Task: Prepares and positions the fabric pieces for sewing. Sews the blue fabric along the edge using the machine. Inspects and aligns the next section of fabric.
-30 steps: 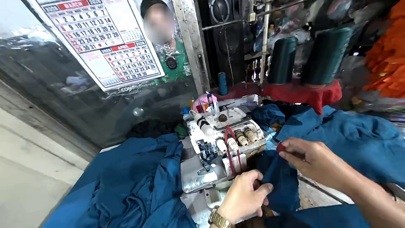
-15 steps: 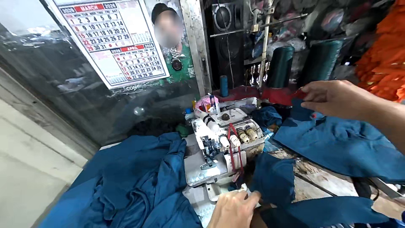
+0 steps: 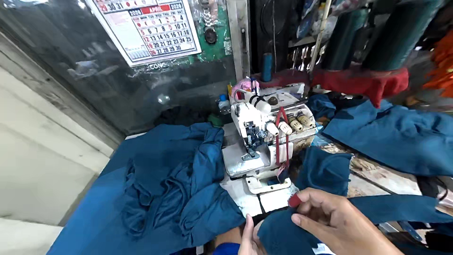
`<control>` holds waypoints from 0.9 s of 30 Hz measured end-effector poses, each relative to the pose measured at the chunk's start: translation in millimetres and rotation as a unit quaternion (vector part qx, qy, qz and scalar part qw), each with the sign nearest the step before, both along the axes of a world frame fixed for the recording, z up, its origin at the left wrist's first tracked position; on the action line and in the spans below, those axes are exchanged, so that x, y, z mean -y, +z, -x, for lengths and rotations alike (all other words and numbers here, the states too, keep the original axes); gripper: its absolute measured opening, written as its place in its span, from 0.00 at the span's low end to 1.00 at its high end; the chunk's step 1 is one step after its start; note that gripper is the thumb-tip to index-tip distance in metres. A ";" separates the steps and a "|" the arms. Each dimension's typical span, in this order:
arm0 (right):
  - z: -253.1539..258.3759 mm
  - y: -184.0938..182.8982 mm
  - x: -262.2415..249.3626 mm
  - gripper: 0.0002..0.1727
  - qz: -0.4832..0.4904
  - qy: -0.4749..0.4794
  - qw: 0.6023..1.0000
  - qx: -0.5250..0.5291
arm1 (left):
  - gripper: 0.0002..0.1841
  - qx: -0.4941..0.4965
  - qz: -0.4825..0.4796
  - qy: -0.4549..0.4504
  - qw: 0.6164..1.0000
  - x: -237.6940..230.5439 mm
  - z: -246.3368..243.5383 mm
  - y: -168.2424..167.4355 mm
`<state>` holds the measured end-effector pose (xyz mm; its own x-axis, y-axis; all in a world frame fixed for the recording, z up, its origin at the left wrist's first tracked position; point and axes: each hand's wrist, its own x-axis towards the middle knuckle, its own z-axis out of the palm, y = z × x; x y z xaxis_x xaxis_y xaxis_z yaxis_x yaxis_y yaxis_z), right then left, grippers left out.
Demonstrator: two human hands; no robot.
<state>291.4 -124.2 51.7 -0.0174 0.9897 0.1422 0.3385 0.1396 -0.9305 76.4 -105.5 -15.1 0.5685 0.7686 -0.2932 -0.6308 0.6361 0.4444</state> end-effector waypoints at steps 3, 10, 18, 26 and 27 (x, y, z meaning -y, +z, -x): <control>11.6 -14.9 6.9 0.15 -0.033 -0.058 0.998 0.004 | 0.27 -0.024 -0.096 0.006 0.995 3.9 8.5 -7.4; 7.3 -14.4 32.6 0.23 -0.041 -0.003 0.999 -0.014 | 0.12 -0.400 -0.471 -0.086 0.782 -32.6 26.5 39.3; 9.8 -13.6 14.1 0.14 -0.012 0.012 1.000 -0.026 | 0.12 -0.506 -0.615 -0.235 0.557 -72.2 31.6 75.5; 12.8 -43.2 4.5 0.12 -0.009 -0.012 0.996 -0.091 | 0.06 -0.448 -0.462 0.034 0.764 -35.8 31.3 21.2; 11.5 -41.3 0.3 0.12 -0.008 -0.003 0.998 -0.065 | 0.07 -0.457 -0.473 0.038 0.752 -38.8 32.9 23.7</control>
